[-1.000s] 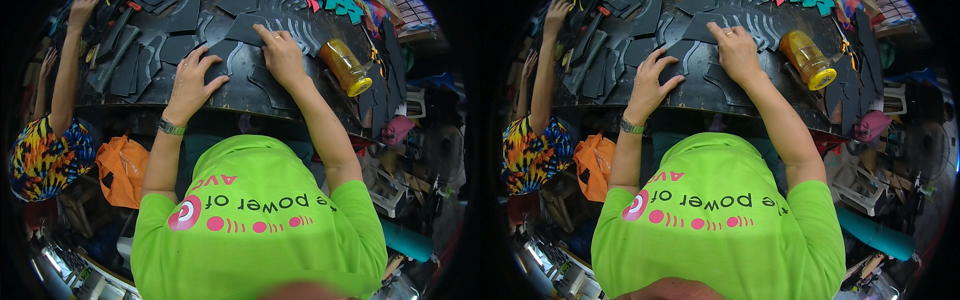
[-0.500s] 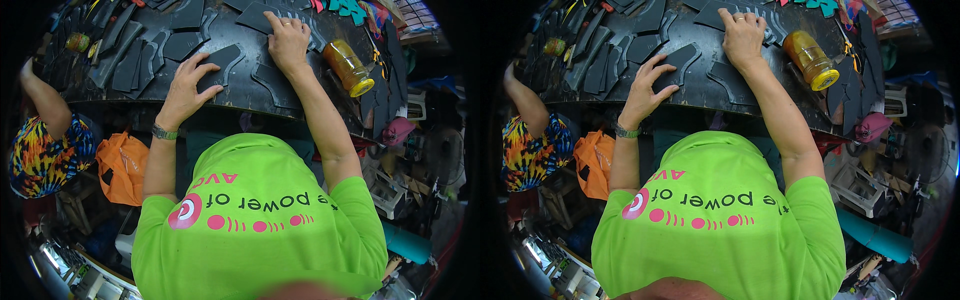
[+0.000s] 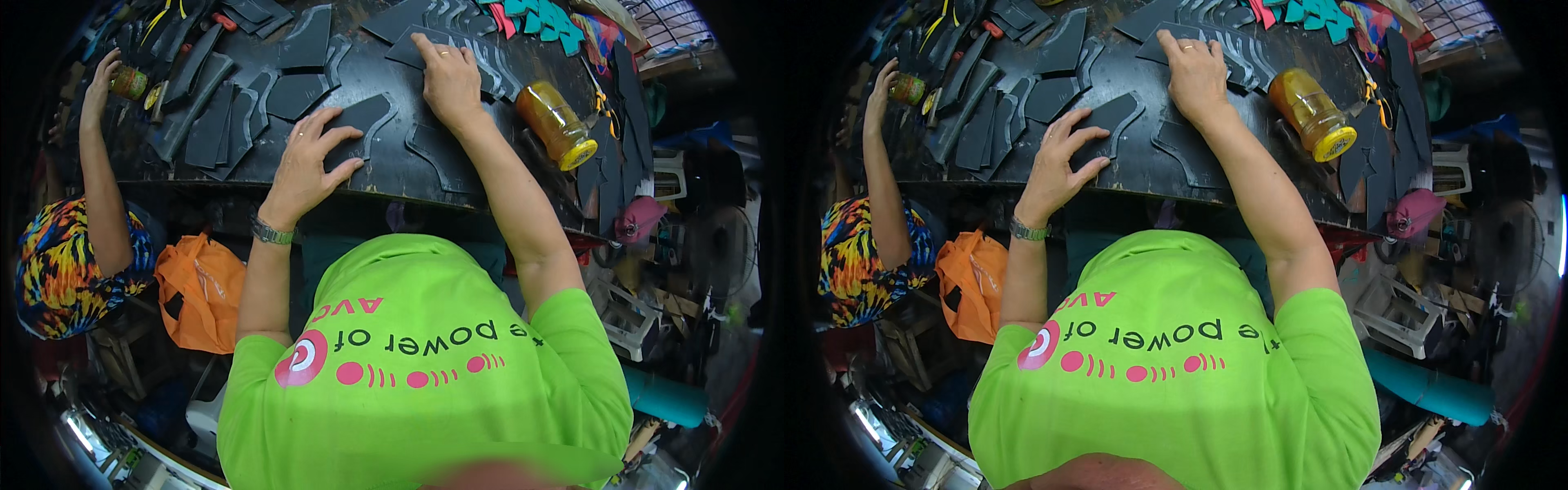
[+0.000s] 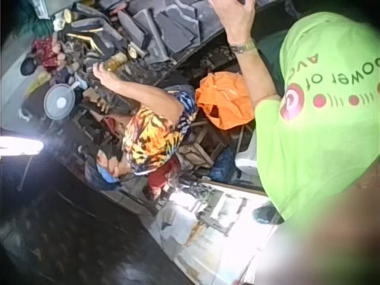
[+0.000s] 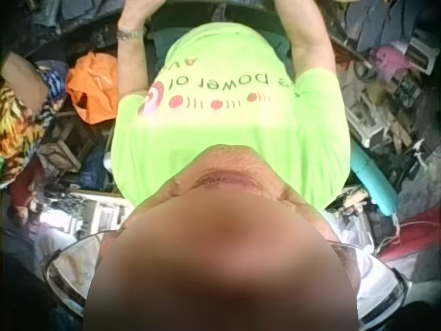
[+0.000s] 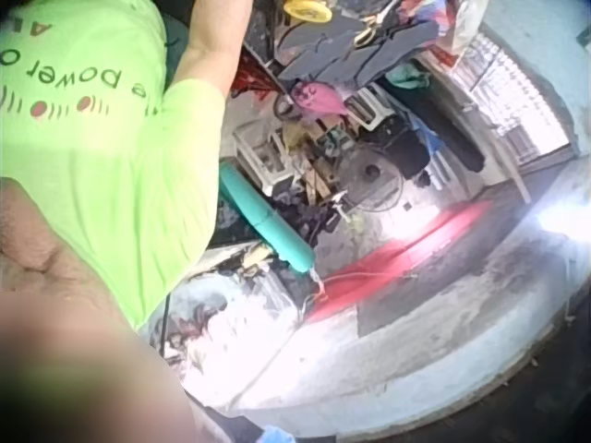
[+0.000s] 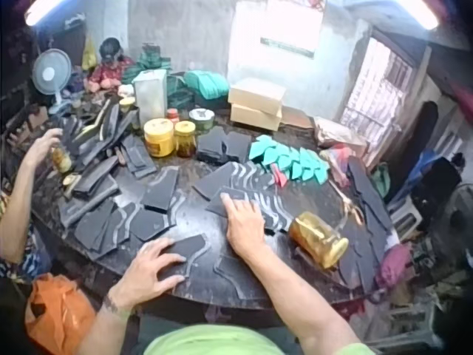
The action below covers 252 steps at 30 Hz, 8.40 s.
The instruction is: The person repeatedly picks up small black plastic pieces from a table, aligns them with other pieces, and places them back down. The person handles the pieces one at a time, occasionally moving a yellow jar aside to access more parts.
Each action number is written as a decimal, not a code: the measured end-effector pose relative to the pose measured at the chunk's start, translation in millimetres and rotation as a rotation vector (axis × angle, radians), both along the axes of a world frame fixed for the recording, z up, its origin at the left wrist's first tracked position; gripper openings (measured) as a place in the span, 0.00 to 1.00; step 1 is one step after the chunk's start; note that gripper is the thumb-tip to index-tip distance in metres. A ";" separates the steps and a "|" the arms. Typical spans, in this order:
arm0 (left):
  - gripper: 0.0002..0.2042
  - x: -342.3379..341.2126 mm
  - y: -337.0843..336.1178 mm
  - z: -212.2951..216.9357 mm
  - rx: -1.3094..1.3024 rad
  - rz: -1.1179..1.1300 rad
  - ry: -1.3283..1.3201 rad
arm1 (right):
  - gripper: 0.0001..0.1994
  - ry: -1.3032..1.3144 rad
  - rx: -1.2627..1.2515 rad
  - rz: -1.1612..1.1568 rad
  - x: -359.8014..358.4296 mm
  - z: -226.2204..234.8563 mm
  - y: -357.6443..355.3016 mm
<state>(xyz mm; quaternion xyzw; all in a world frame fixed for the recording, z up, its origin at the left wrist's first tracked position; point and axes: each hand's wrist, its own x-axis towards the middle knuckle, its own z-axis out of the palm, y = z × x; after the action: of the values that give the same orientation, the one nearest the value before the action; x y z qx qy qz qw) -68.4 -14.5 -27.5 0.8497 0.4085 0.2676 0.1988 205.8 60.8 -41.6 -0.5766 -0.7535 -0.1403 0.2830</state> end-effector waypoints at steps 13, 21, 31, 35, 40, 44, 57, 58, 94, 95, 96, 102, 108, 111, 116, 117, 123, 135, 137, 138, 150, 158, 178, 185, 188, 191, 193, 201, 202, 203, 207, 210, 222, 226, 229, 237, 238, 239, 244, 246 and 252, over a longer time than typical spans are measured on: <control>0.19 0.9 -0.8 1.2 -0.045 0.004 0.015 | 0.26 0.694 0.217 -0.002 128.2 125.0 -168.0; 0.18 1.3 -2.4 2.1 -0.091 0.030 0.036 | 0.32 0.734 0.066 -0.592 305.5 64.6 -214.0; 0.19 1.7 -1.2 -0.8 -0.095 0.009 0.028 | 0.33 0.754 0.037 -0.750 315.2 31.4 -221.0; 0.19 2.6 -1.8 0.6 -0.108 0.022 0.038 | 0.39 0.665 -0.073 -0.554 287.8 40.9 -196.7; 0.19 2.4 -2.0 4.2 -0.121 0.015 0.032 | 0.47 0.181 -0.151 -0.122 277.8 53.6 -151.3; 0.18 3.5 -2.7 5.1 -0.086 0.005 0.030 | 0.45 -0.146 -0.388 -0.114 275.3 49.0 -122.3; 0.19 -5.3 2.7 -1.0 -0.013 -0.072 0.052 | 0.27 0.391 -0.360 0.024 259.3 54.4 -136.4; 0.19 -6.5 2.4 0.8 -0.033 -0.080 0.049 | 0.27 0.381 -0.356 0.025 263.4 59.8 -137.6; 0.17 22.5 -11.2 -4.8 -0.063 0.007 -0.163 | 0.29 1.068 -0.723 0.306 4.8 25.4 -88.5; 0.17 22.5 -11.4 -2.8 -0.093 0.016 -0.171 | 0.29 1.028 -0.723 0.281 2.3 22.6 -86.2; 0.18 21.9 -12.5 -0.8 -0.130 0.028 -0.175 | 0.29 1.010 -0.711 0.274 -0.3 19.5 -84.1; 0.20 17.6 -12.5 2.1 -0.058 -0.071 -0.103 | 0.29 0.924 -0.683 0.205 -3.9 10.9 -81.1; 0.21 20.1 -14.5 -6.9 -0.001 -0.037 -0.128 | 0.29 0.887 -0.643 0.129 -6.9 12.5 -86.8; 0.21 19.9 -15.0 -9.0 -0.001 -0.027 -0.127 | 0.29 0.843 -0.621 0.111 -9.9 13.4 -87.4; 0.21 19.8 -14.9 -11.7 0.023 -0.023 -0.119 | 0.28 0.791 -0.598 0.092 -16.2 16.7 -88.0; 0.21 19.6 -14.6 -12.4 0.029 -0.025 -0.120 | 0.28 0.782 -0.602 0.084 -17.1 18.1 -88.3; 0.21 19.3 -14.5 -14.4 0.046 -0.027 -0.114 | 0.24 0.730 -0.597 0.062 -22.6 25.1 -88.7; 0.22 20.9 -15.5 -14.3 0.088 -0.016 -0.104 | 0.11 0.266 -0.445 0.125 -28.9 20.6 -98.0; 0.20 20.4 -16.9 -15.4 0.117 -0.023 -0.121 | 0.12 0.080 -0.375 0.122 -29.0 22.2 -102.1; 0.19 19.3 -18.1 -15.8 0.132 -0.030 -0.143 | 0.12 0.034 -0.324 0.136 -28.7 23.2 -103.4; 0.18 22.0 -47.2 -21.3 0.200 0.035 -0.213 | 0.13 0.032 -0.283 0.145 -30.0 24.0 -106.9; 0.17 25.5 -42.4 -23.1 0.208 0.098 -0.275 | 0.14 0.134 -0.310 0.158 -32.4 17.0 -107.1; 0.15 27.1 -38.0 -4.9 -0.015 0.137 -0.197 | 0.34 0.466 -0.327 0.378 -44.8 12.1 -121.3; 0.14 25.7 -36.6 -10.4 -0.021 0.118 -0.260 | 0.36 0.213 -0.292 0.438 -41.0 11.6 -133.8; 0.14 26.2 -34.7 -10.7 0.007 0.130 -0.281 | 0.37 0.050 -0.342 0.450 -41.5 20.1 -138.7; 0.15 24.5 -32.7 -7.4 -0.016 0.125 -0.268 | 0.36 0.113 -0.395 0.469 -42.2 25.2 -139.5; 0.16 24.9 -31.2 -3.9 -0.014 0.115 -0.288 | 0.36 0.217 -0.376 0.478 -45.3 23.5 -138.1; 0.18 -16.0 -39.0 8.6 -0.093 0.200 -0.065 | 0.30 0.542 -0.445 0.395 -47.5 15.5 -133.6; 0.17 -19.4 -39.1 6.4 -0.070 0.186 -0.080 | 0.28 0.567 -0.474 0.383 -47.5 16.4 -133.5; 0.16 -22.4 -39.4 4.0 -0.064 0.178 -0.083 | 0.26 0.515 -0.468 0.399 -47.1 17.7 -132.2; 0.12 -25.4 -42.2 -3.9 -0.057 0.182 -0.105 | 0.20 0.365 -0.476 0.440 -48.3 22.9 -129.0; 0.11 -26.9 -42.4 -5.8 -0.069 0.179 -0.108 | 0.18 0.266 -0.510 0.423 -51.7 25.6 -132.8; 0.09 -28.3 -42.4 -8.2 -0.074 0.180 -0.116 | 0.19 0.162 -0.497 0.391 -54.7 27.1 -135.9; 0.09 -27.5 -44.0 -8.9 -0.071 0.188 -0.115 | 0.22 0.142 -0.498 0.381 -54.7 27.9 -138.0; 0.09 -27.5 -44.1 -9.3 -0.069 0.190 -0.113 | 0.23 0.131 -0.481 0.383 -55.3 28.0 -138.4; 0.09 -27.8 -44.4 -10.6 -0.059 0.188 -0.115 | 0.24 0.049 -0.432 0.398 -54.9 27.4 -139.9; 0.09 -27.8 -44.7 -10.9 -0.056 0.190 -0.115 | 0.24 0.050 -0.431 0.401 -54.4 27.2 -139.9; 0.09 -28.0 -44.7 -11.2 -0.051 0.189 -0.113 | 0.23 0.050 -0.441 0.409 -53.9 27.0 -139.9; 0.12 -27.9 -45.3 -14.2 -0.004 0.163 -0.098 | 0.24 0.025 -0.442 0.432 -51.6 24.5 -140.2; 0.12 -28.9 -47.6 -15.1 0.084 0.082 -0.019 | 0.24 0.018 -0.447 0.432 -50.7 23.6 -140.5; 0.17 -28.7 -60.1 -9.7 0.169 0.016 0.099 | 0.26 0.083 -0.445 0.435 -50.9 23.2 -142.6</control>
<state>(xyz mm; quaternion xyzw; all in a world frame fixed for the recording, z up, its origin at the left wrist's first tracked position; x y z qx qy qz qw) -97.1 -74.5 -37.2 0.8725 0.4004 0.2602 0.1038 154.8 -81.8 -18.4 -0.4550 -0.8592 0.1155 0.2037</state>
